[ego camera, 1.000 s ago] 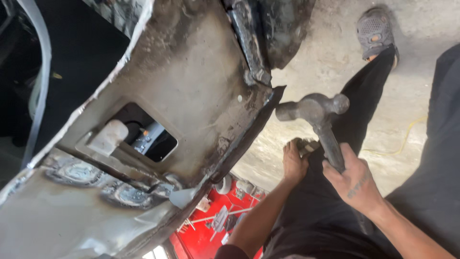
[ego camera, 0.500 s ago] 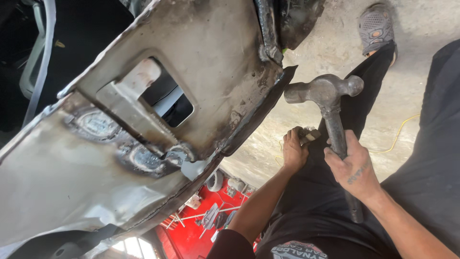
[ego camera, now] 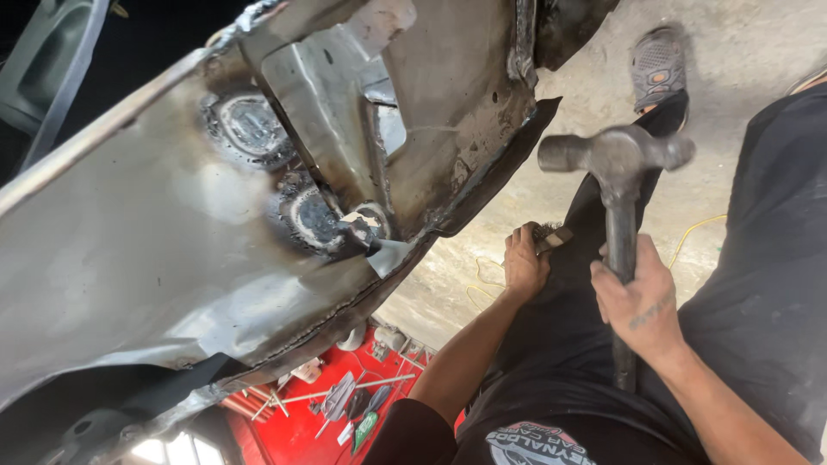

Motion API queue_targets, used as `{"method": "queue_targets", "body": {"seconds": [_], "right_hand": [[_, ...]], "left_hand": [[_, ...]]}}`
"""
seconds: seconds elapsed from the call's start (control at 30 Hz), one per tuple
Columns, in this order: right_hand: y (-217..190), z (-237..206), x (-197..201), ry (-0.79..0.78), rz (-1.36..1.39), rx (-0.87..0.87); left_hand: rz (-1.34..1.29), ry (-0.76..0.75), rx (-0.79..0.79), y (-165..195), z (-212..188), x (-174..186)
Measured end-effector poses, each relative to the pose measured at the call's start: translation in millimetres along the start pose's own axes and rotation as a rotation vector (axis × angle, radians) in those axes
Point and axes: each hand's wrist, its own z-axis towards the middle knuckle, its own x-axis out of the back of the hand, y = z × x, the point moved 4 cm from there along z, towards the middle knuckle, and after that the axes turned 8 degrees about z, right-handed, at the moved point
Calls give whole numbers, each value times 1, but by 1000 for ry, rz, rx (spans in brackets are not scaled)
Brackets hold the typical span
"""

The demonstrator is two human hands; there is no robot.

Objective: The person uses a welding torch to heat and weld sections of a car frame, then uses a hammer and chisel to shape and remove material from the metal. The person alternates between welding and hammering to repair the frame.

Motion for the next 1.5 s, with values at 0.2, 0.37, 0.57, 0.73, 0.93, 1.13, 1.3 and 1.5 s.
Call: {"method": "queue_targets", "body": {"seconds": [0.2,0.37,0.57,0.73,0.93,1.13,1.3,1.5], "right_hand": [[-1,-28,-21,24,126,102],[6,-29,-38,-19,251,107],[-12,-66,1,229,202,345],[-17,-83,-5,345,540,472],[11,-55,-68,86,326,172],[-10,-71,-37,129,207,275],[-35,-102,-15,309,451,392],[-29,-82,-66,143,144,344]], "left_hand": [[20,-8,-29,-9,0,0],[31,-13,-38,-19,-2,8],[15,-17,-108,-25,2,21],[-14,1,-155,-47,1,20],[17,10,-152,-74,2,18],[13,46,-171,-81,-1,35],[-6,26,-164,-88,-4,41],[16,0,-126,-96,-2,33]]}}
